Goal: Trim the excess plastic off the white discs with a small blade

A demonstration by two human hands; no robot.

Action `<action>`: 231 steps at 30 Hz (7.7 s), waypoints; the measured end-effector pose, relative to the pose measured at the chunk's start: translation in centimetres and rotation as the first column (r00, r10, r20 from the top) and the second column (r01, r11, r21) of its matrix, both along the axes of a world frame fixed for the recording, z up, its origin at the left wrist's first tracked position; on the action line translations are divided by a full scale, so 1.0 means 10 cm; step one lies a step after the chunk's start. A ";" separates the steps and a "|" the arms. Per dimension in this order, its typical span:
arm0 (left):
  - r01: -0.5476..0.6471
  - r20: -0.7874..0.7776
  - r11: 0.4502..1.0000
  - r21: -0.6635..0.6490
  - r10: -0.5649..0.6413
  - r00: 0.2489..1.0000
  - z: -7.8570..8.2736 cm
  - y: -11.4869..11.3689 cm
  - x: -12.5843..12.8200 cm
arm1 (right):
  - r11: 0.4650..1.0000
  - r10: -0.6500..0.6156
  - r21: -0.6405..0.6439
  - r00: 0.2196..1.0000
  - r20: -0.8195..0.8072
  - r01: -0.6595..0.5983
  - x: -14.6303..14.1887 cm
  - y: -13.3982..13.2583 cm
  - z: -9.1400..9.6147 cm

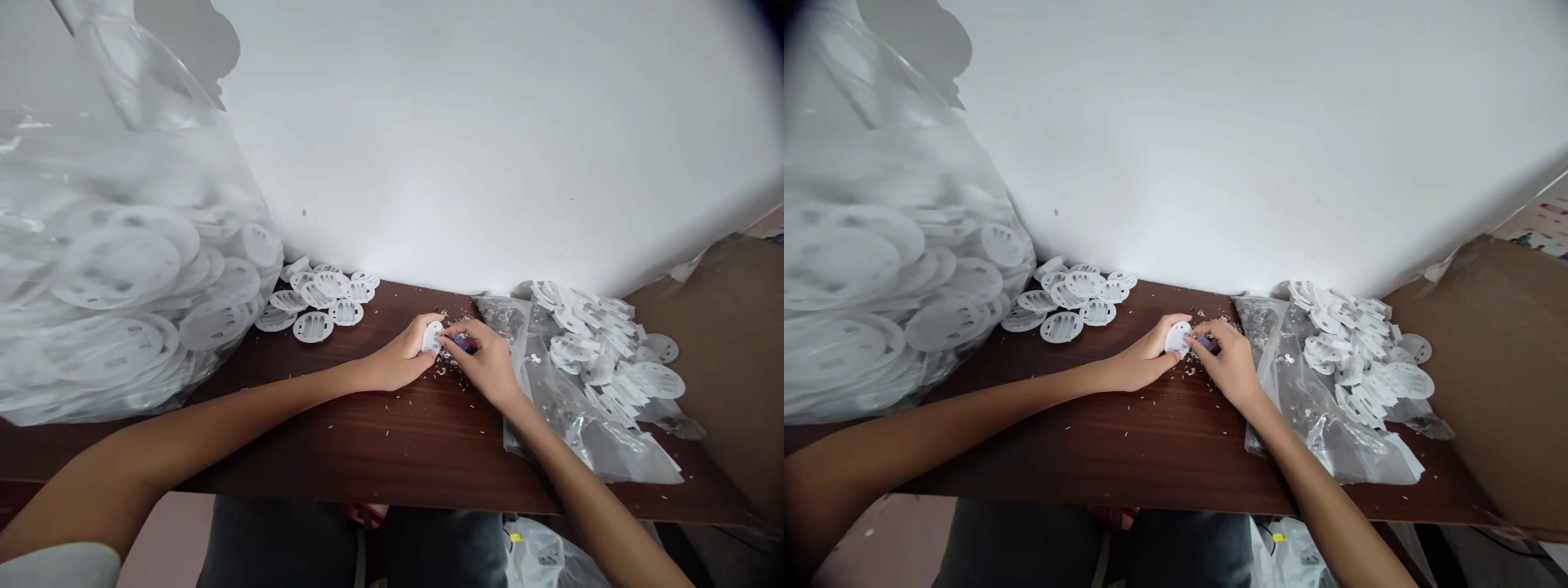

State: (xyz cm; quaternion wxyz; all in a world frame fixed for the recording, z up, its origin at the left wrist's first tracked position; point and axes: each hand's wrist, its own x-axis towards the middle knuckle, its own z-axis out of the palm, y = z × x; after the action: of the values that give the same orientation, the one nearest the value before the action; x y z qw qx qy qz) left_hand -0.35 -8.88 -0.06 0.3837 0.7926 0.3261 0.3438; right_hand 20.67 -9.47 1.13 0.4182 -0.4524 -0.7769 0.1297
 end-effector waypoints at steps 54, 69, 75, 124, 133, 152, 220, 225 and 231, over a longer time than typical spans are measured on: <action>0.104 0.210 0.982 -0.156 -0.070 0.975 0.05 0.01 -0.03 | 0.739 -0.036 -0.572 0.827 -0.561 -0.356 -0.03 0.02 0.01; 0.078 0.211 0.985 -0.154 -0.044 0.976 0.07 -0.03 -0.01 | 0.657 -0.040 -0.600 0.774 -0.631 -0.456 0.02 0.03 0.08; 0.082 0.202 0.995 -0.065 -0.067 0.977 0.05 -0.02 -0.03 | 0.714 -0.011 -0.559 0.792 -0.610 -0.421 0.01 0.02 0.04; -0.204 0.031 0.966 -0.157 0.211 0.977 0.01 0.02 0.02 | 0.976 -0.066 0.209 0.998 -0.012 0.067 0.15 -0.13 0.09; -0.206 0.034 0.968 -0.141 0.212 0.977 0.05 0.01 0.02 | 0.969 -0.087 0.233 0.996 0.009 0.083 0.14 -0.16 0.07; -0.182 0.053 0.966 -0.182 0.195 0.979 -0.02 0.06 0.01 | 0.970 -0.074 0.234 0.997 0.005 0.071 0.04 -0.14 0.05; 0.545 0.603 0.291 -0.786 0.555 0.573 0.13 0.14 0.04 | 0.798 0.033 -0.377 0.659 -0.751 -0.470 -0.05 -0.07 0.15; 0.516 0.608 0.335 -0.788 0.549 0.573 0.08 0.10 0.09 | 0.783 0.048 -0.430 0.733 -0.678 -0.449 -0.02 -0.05 0.20; 0.657 0.711 0.312 -0.687 0.479 0.515 0.08 0.10 0.01 | 0.918 0.065 -0.359 0.955 -0.290 -0.171 0.05 -0.05 0.17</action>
State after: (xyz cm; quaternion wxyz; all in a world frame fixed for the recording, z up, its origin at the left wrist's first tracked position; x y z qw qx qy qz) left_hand -0.24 -7.87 0.76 0.8923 0.1440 0.1698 0.3927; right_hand 21.17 -9.92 2.81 0.4168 -0.4545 -0.6981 0.3639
